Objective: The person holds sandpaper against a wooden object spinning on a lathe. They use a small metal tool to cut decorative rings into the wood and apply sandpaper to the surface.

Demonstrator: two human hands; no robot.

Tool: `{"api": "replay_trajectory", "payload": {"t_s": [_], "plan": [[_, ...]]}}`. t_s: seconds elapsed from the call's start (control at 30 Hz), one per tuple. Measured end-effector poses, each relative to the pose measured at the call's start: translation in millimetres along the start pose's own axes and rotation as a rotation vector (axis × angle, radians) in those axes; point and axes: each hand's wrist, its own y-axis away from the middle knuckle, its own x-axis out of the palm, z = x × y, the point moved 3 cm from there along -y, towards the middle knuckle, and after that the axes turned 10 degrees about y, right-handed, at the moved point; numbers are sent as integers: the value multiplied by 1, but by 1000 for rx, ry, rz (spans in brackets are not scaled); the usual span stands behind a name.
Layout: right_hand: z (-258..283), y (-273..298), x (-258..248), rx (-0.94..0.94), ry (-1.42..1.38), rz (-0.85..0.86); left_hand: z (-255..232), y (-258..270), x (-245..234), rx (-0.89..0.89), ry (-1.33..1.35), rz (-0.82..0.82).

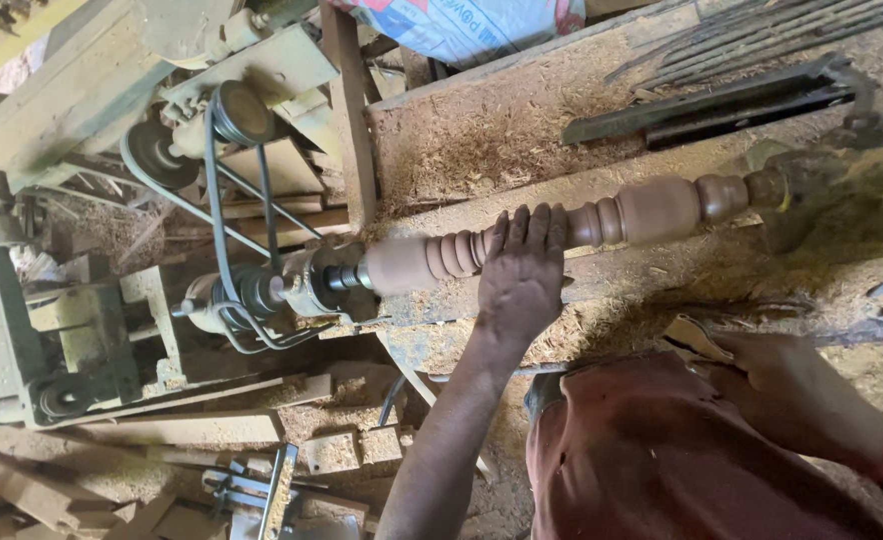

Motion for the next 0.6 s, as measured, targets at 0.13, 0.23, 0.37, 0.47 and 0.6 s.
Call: {"api": "replay_trajectory", "payload": {"t_s": [0.13,0.23,0.37,0.47,0.6], "plan": [[-9,-8,5,-31,-18,-8,3,5,4,-22,-134,-53],[-11,-12,9,-62,-22,-28,1,8,3,-32,-99,-106],[-10,-7,7,-46,-238,-43,-11,16,-7,-75,105,-164],[-11,-6,5,84,-320,83,-30,28,-16,-92,149,-246],[-13,-4,0,170,-404,160,-59,57,-27,-186,391,-401]]}}
